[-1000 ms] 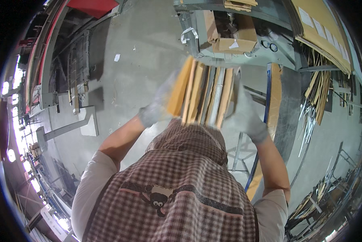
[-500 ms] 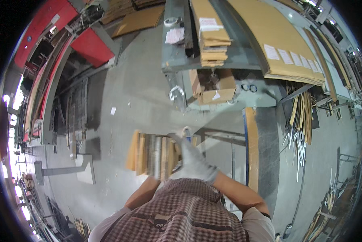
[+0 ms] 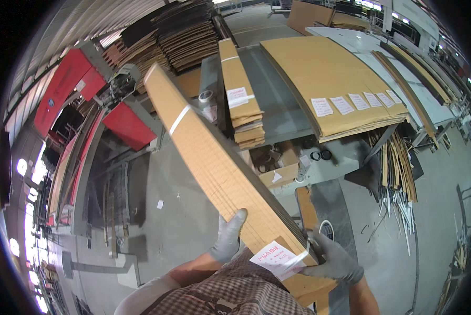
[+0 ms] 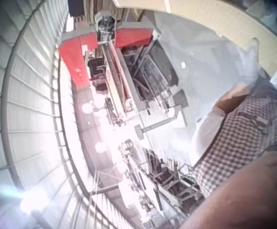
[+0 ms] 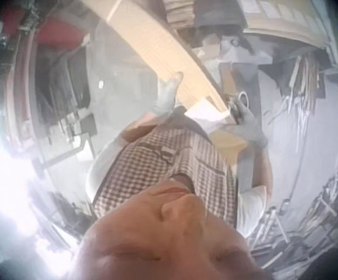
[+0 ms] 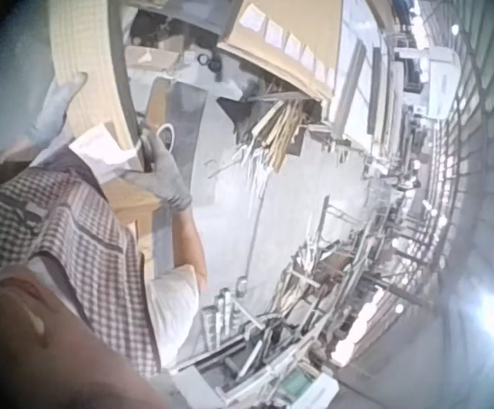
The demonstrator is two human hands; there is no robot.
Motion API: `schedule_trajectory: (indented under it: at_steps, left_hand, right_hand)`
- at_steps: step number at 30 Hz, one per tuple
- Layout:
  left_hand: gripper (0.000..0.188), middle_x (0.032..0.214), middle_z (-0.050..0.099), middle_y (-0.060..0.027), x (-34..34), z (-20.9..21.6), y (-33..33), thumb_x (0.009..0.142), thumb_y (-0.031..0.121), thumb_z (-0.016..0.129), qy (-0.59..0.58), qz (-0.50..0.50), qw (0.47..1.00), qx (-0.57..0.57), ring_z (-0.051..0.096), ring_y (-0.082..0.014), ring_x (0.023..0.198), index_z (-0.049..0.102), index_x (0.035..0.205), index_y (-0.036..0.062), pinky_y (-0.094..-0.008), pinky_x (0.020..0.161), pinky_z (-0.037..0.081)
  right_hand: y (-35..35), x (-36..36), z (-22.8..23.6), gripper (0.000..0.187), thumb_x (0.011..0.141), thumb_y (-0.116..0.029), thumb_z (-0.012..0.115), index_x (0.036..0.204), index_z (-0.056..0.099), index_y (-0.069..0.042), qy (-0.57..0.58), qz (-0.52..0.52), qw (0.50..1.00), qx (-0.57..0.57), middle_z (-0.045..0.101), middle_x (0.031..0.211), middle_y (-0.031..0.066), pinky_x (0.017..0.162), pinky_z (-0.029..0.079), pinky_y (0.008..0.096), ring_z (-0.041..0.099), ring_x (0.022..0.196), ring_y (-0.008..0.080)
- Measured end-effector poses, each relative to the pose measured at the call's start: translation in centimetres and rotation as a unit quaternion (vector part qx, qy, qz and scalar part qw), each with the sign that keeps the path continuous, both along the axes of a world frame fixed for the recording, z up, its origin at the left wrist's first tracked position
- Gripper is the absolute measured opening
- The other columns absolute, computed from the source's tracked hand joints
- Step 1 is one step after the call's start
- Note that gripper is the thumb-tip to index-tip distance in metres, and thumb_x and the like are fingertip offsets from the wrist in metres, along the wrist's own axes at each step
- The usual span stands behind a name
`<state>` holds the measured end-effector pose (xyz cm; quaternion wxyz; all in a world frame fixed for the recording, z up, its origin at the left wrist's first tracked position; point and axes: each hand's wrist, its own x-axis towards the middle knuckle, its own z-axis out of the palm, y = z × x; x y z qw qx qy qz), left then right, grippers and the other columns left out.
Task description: Gathering several long thin strips of material, wrapping them in a cardboard protective layer, and securing the bundle with white tape.
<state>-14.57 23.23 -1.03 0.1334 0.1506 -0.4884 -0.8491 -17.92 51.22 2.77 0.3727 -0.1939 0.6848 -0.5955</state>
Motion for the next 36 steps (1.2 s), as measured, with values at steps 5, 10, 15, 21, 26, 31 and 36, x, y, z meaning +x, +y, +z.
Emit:
schedule_trajectory:
  at_steps: [5,10,15,21,26,31,36]
  left_hand:
    - [0.061,0.126,0.055,-0.0126,-10.6,1.7,0.6,0.089,0.009,0.068,0.02,-0.127,0.992,-0.016,0.056,-0.0209,0.114,0.032,0.137,0.0028,-0.035,0.096,0.048]
    - [0.065,0.129,0.053,-0.0115,-21.0,0.2,0.7,0.088,0.014,0.072,0.022,-0.173,0.985,0.008,0.054,-0.0194,0.117,0.031,0.138,0.0025,-0.034,0.098,0.046]
    - [0.076,0.141,0.046,-0.0127,-28.1,-6.0,-3.0,0.092,0.023,0.068,-0.043,-0.202,0.976,0.07,0.044,-0.0206,0.13,0.022,0.148,0.0015,-0.0349,0.108,0.037]
    - [0.055,0.148,0.042,-0.0129,-22.8,-11.5,-8.6,0.102,0.017,0.051,-0.147,-0.339,0.928,0.043,0.045,-0.0259,0.133,0.028,0.149,0.0009,-0.0377,0.105,0.042]
    - [0.042,0.14,0.05,-0.0117,-21.7,-11.5,-11.2,0.102,0.011,0.05,-0.172,-0.34,0.924,0.013,0.051,-0.0234,0.127,0.042,0.142,0.001,-0.0336,0.104,0.043]
    - [0.036,0.13,0.056,-0.0097,-19.9,-19.9,-11.4,0.102,0.012,0.052,-0.149,-0.342,0.913,-0.163,0.055,-0.0188,0.118,0.05,0.136,0.0005,-0.0316,0.102,0.044]
    - [0.038,0.124,0.058,-0.0076,-23.0,-13.4,-6.7,0.1,0.021,0.057,-0.176,-0.426,0.876,-0.138,0.06,-0.0174,0.106,0.054,0.135,0.005,-0.0309,0.089,0.051]
  right_hand:
    - [-0.1,-3.1,0.1,0.099,0.068,-0.009,0.087,0.146,0.029,0.01,-0.022,-0.115,0.993,-0.007,0.062,0.126,0.0167,0.102,0.043,0.0329,0.057,0.118,0.0194]
    - [-1.7,-9.6,1.0,0.093,0.069,-0.011,0.086,0.144,0.034,0.01,-0.023,-0.193,0.981,-0.026,0.063,0.123,0.0161,0.099,0.045,0.0339,0.061,0.113,0.0191]
    - [-4.6,-18.9,-1.7,0.086,0.072,-0.009,0.084,0.142,0.037,0.008,-0.001,-0.188,0.982,-0.008,0.06,0.128,0.0161,0.101,0.044,0.0341,0.057,0.117,0.0202]
    - [-14.8,-35.0,-4.4,0.061,0.085,-0.016,0.074,0.136,0.049,0.005,-0.13,-0.15,0.97,-0.14,0.062,0.121,0.0105,0.097,0.047,0.0319,0.058,0.112,0.0182]
    - [-21.0,-44.4,-7.9,0.051,0.087,-0.013,0.071,0.132,0.052,0.003,-0.051,-0.139,0.979,-0.143,0.065,0.115,0.0073,0.092,0.049,0.0293,0.062,0.103,0.0136]
    - [-21.4,-46.9,-7.7,0.044,0.084,-0.017,0.074,0.122,0.062,0.001,0.043,-0.09,0.994,-0.046,0.068,0.103,0.0066,0.084,0.05,0.0264,0.061,0.093,0.0104]
    - [-19.4,-43.7,-7.6,0.043,0.082,-0.03,0.073,0.11,0.065,0.003,0.196,-0.108,0.968,0.113,0.066,0.073,0.0147,0.067,0.05,0.0401,0.063,0.071,0.0267]
